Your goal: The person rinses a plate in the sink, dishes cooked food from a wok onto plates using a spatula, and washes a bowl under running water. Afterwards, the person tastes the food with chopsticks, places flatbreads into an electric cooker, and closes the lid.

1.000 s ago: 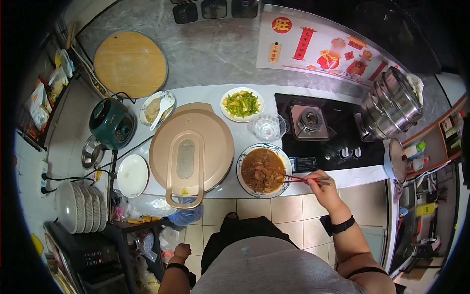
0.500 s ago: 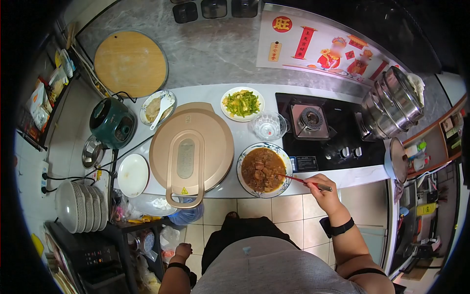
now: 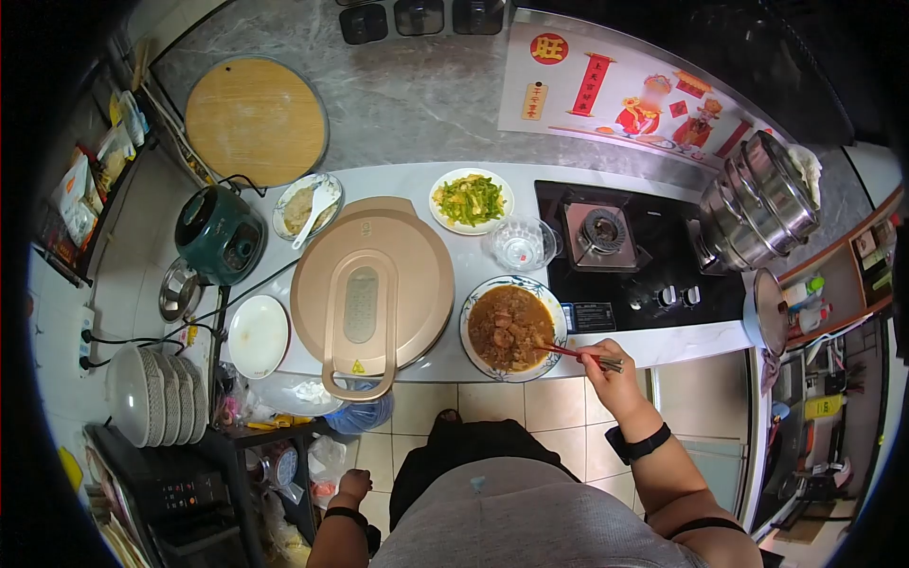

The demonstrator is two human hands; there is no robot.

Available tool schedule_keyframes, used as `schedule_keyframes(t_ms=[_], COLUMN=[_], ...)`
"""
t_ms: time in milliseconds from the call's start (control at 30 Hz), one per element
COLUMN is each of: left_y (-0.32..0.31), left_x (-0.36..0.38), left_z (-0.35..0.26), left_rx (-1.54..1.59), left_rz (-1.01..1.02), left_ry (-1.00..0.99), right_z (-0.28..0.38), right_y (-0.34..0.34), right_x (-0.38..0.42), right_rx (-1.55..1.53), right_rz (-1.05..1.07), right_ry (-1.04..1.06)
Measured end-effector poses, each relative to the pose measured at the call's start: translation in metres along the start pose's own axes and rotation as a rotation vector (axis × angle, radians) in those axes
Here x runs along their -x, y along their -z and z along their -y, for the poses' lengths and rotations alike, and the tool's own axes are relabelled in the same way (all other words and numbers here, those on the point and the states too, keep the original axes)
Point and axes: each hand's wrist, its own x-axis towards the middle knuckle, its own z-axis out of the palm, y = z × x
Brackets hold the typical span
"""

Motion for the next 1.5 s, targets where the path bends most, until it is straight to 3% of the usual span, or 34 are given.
schedule_keyframes(t_ms=[267, 333, 367, 433, 467, 533, 667, 700, 767, 833, 967, 1033, 1067, 1133, 1167, 1200, 1267, 1367, 1433, 1500], left_y=[-0.002, -0.003, -0.006, -0.006, -0.005, -0.002, -0.003, -0.008, -0.004, 0.002, -0.003, -0.005, -0.004, -0.001, -0.006, -0.01, -0.011, -0.007, -0.004, -0.001], left_x=[-0.001, 0.002, -0.005, -0.009, -0.007, 0.003, 0.0, -0.016, -0.007, 0.011, 0.004, -0.006, -0.004, 0.002, -0.01, -0.021, -0.031, -0.029, -0.01, 0.007], left_z=[0.006, -0.001, 0.011, 0.019, 0.015, 0.001, 0.0, 0.024, 0.013, -0.013, 0.003, 0.021, 0.017, 0.002, 0.016, 0.031, 0.042, 0.032, 0.005, -0.011], left_rx=[-0.094, 0.17, 0.172, -0.009, -0.01, 0.168, 0.17, 0.042, -0.085, 0.168, 0.272, 0.033, 0.034, 0.182, 0.18, 0.035, -0.111, -0.147, 0.267, 0.233], left_rz=[-0.029, -0.023, -0.022, -0.027, -0.026, -0.018, -0.036, -0.069, -0.104, -0.049, -0.053, -0.044, -0.044, 0.015, 0.017, -0.011, -0.041, -0.001, -0.003, -0.023], left_ry=[-0.108, 0.105, 0.106, -0.105, -0.106, 0.062, 0.076, -0.143, -0.359, 0.079, 0.123, -0.131, -0.13, 0.115, 0.112, -0.083, -0.278, -0.307, 0.08, 0.087], right_z=[-0.005, 0.0, 0.006, 0.02, 0.027, 0.034, 0.031, 0.029, 0.033, 0.034, 0.034, 0.037, 0.038, 0.037, 0.035, 0.034, 0.028, 0.02, 0.018, 0.016], right_y=[0.004, 0.01, 0.013, 0.016, 0.016, 0.011, -0.006, -0.01, -0.011, -0.006, 0.008, 0.014, 0.016, 0.012, 0.009, 0.005, -0.004, -0.009, -0.011, -0.011], right_x=[0.001, 0.001, 0.0, 0.0, -0.001, -0.001, -0.001, -0.001, -0.001, -0.001, 0.001, 0.002, 0.003, 0.004, 0.004, 0.006, 0.009, 0.008, 0.007, 0.006], right_rx=[-0.05, -0.036, -0.037, -0.037, -0.062, -0.086, -0.065, -0.083, -0.094, -0.081, -0.097, -0.077, -0.056, -0.041, -0.028, -0.027, -0.091, -0.068, -0.054, -0.082], right_rz=[-0.048, -0.04, -0.048, -0.059, -0.051, -0.045, 0.0, 0.0, -0.005, -0.018, -0.025, 0.01, 0.041, 0.076, 0.11, 0.109, 0.15, 0.155, 0.146, 0.115], right_ry=[-0.027, -0.038, -0.019, -0.002, 0.021, 0.042, 0.162, 0.143, 0.125, 0.115, 0.11, 0.084, 0.057, 0.076, 0.096, 0.096, 0.074, 0.115, 0.146, 0.14])
